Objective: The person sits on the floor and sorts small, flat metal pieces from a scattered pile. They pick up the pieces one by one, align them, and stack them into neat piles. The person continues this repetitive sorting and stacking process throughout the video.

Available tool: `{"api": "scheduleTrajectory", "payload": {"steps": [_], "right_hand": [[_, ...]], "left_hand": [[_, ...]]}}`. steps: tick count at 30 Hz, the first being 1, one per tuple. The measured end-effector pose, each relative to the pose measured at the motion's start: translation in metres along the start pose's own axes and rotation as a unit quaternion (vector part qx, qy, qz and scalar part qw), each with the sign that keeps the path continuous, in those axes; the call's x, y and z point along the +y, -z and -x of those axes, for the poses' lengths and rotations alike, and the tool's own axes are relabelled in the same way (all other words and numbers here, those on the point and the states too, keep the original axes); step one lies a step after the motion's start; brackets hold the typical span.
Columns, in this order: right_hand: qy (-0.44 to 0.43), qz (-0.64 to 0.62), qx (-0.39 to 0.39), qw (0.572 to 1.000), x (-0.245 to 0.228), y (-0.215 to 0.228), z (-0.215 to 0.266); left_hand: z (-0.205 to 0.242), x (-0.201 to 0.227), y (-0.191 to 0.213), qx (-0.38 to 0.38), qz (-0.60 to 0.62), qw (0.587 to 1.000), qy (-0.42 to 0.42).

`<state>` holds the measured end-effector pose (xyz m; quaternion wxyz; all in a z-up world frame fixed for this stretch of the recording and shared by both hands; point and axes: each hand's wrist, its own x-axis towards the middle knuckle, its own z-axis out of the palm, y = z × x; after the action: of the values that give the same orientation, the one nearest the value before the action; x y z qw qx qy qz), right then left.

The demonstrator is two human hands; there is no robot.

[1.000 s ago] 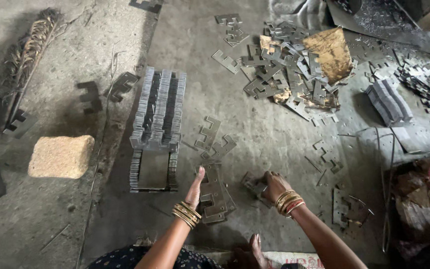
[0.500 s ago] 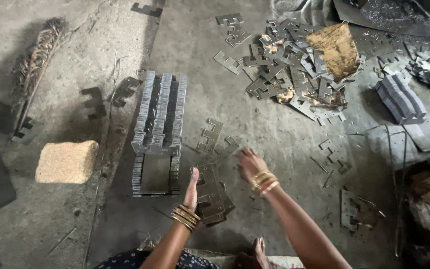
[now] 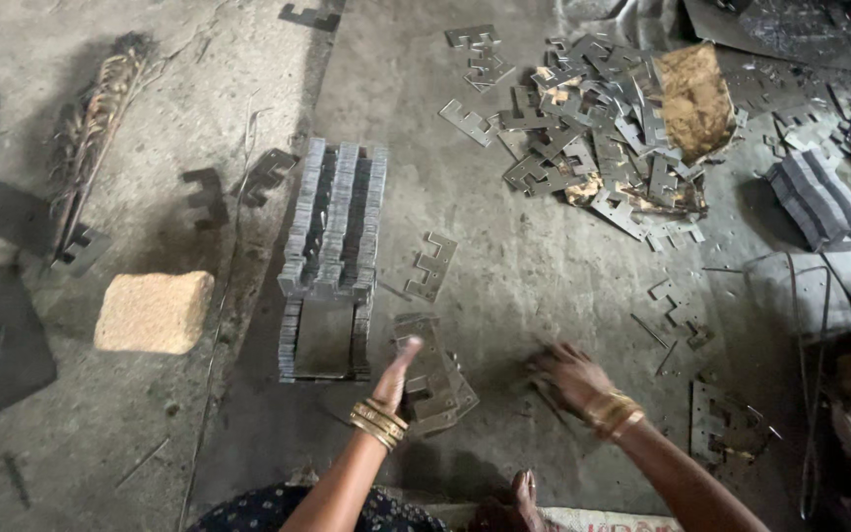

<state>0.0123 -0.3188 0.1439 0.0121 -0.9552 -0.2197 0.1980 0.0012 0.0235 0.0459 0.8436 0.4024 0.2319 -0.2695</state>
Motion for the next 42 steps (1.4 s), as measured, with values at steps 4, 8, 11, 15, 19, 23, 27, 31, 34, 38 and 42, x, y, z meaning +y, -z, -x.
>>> {"api": "scheduleTrajectory", "payload": {"steps": [4,8,11,15,19,23,27,31,34,38,42], "right_hand": [[-0.160,-0.062,-0.078,0.982,0.009,0.007,0.017],[0.050,0.127,0.133,0.982,-0.049,-0.011,-0.010],[0.220,-0.116,0.215,0.944,-0.091,-0.025,-0.005],[0.100,-0.268,0.172,0.943,-0.120,-0.037,0.015],[0.129,-0.222,0.240,0.936,-0.124,-0.055,0.010],[0.098,-0.171,0.215,0.957,-0.114,-0.080,-0.001],[0.055,-0.179,0.248,0.950,-0.126,-0.085,-0.008],[0.039,-0.273,0.271,0.922,-0.143,-0.064,0.000],[0.026,-0.340,0.258,0.904,-0.150,-0.046,0.010],[-0.009,-0.326,0.299,0.897,-0.154,-0.033,0.017],[-0.016,-0.362,0.251,0.897,-0.157,-0.034,0.019]], "left_hand": [[0.018,0.017,-0.037,0.003,-0.230,0.960,-0.158],[0.048,0.034,-0.075,0.008,-0.560,0.808,-0.184],[0.068,0.029,-0.093,-0.049,-0.779,0.617,-0.102],[0.074,0.002,-0.092,-0.092,-0.829,0.539,-0.118],[0.065,-0.006,-0.075,-0.051,-0.837,0.494,-0.229],[0.059,0.015,-0.048,0.023,-0.757,0.640,-0.131],[0.063,0.012,-0.020,0.236,-0.471,0.849,-0.033],[0.055,-0.011,-0.022,0.154,-0.275,0.944,-0.097],[0.051,-0.021,-0.025,0.086,-0.231,0.959,-0.137],[0.030,-0.023,-0.021,0.119,-0.192,0.962,-0.152],[0.005,-0.044,-0.014,0.198,-0.257,0.940,-0.105]]}}
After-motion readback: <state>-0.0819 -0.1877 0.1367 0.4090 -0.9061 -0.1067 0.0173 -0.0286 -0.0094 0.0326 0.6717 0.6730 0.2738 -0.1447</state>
